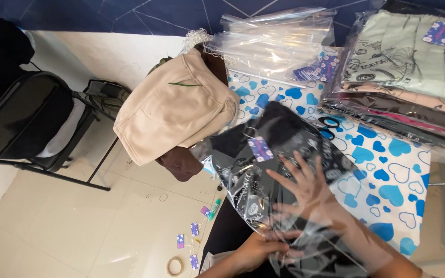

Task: Folding a black patterned garment and placing it into a clear plastic bag for shipping.

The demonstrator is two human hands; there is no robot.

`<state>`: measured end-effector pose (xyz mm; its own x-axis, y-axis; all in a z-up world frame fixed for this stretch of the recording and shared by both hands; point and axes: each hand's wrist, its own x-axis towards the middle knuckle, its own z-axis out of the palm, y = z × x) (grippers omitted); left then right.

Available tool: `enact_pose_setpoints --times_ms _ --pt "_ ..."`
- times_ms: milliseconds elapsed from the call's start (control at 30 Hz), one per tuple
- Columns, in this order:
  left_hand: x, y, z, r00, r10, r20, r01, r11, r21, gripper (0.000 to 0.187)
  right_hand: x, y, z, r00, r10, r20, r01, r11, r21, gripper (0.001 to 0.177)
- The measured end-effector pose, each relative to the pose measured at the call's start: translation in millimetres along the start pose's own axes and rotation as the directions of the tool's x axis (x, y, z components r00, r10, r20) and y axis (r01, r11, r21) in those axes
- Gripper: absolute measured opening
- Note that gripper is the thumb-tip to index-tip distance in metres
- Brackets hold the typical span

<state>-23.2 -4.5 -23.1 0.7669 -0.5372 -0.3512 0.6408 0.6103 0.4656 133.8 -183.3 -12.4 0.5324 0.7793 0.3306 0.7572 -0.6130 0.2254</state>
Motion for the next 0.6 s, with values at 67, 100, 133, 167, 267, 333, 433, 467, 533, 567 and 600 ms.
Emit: enact_pose_setpoints --times_ms 67,100,133,167,267,333,433,467,533,567,600 --pt "-3.1 -5.9 -15.0 0.988 -0.082 0.132 0.072 0.994 0.078 0.072 -17.2 -9.1 -14.7 0.99 0.131 0.049 -0.138 0.97 0.201 0.088" --pt "-5.7 -1.3 -11.2 0.987 -0.092 0.135 0.081 0.994 0.078 0.072 -15.1 -8.0 -21.0 0.989 0.139 0.054 -0.147 0.969 0.199 0.088" --pt "-8.5 3.4 -7.3 0.985 -0.114 0.127 0.1 0.989 0.113 0.077 -13.1 -7.0 -27.4 0.993 0.116 -0.029 -0.106 0.966 0.238 0.087" --pt "-11.0 9.1 -3.6 0.984 -0.132 0.119 0.113 0.982 0.148 0.083 -9.3 -5.5 -33.8 0.989 0.092 -0.116 -0.058 0.961 0.271 0.087" --pt "-17.4 23.7 2.3 0.975 -0.195 0.105 0.188 0.98 0.07 0.083 -16.8 28.0 -7.0 0.997 -0.049 0.056 0.038 0.983 0.178 0.083" --pt "-16.1 16.2 -2.7 0.975 -0.187 0.119 0.186 0.982 0.016 0.083 -5.6 39.7 -10.3 0.993 -0.078 0.086 0.06 0.977 0.203 0.088" --pt "-10.3 8.3 -5.9 0.979 -0.156 0.135 0.146 0.986 0.077 0.082 2.2 42.1 -4.5 0.993 -0.103 0.053 0.093 0.981 0.171 0.096" --pt "-7.1 6.8 -6.1 0.982 -0.132 0.139 0.104 0.976 0.193 0.081 3.3 41.0 -0.7 0.995 -0.1 -0.015 0.101 0.989 0.111 0.098" --pt "-17.9 35.0 2.0 0.945 -0.201 0.258 0.018 0.82 0.572 0.061 -3.8 40.0 -9.0 0.995 -0.088 0.037 0.079 0.978 0.192 0.1" --pt "-23.1 50.0 5.8 0.892 -0.304 0.335 -0.132 0.534 0.835 0.05 -6.4 39.7 -13.0 0.993 -0.082 0.087 0.056 0.961 0.272 0.103" --pt "-32.5 74.7 17.4 0.891 -0.306 0.336 -0.133 0.531 0.837 0.05 -8.7 37.6 -21.4 0.993 -0.079 0.086 0.053 0.961 0.27 0.103"
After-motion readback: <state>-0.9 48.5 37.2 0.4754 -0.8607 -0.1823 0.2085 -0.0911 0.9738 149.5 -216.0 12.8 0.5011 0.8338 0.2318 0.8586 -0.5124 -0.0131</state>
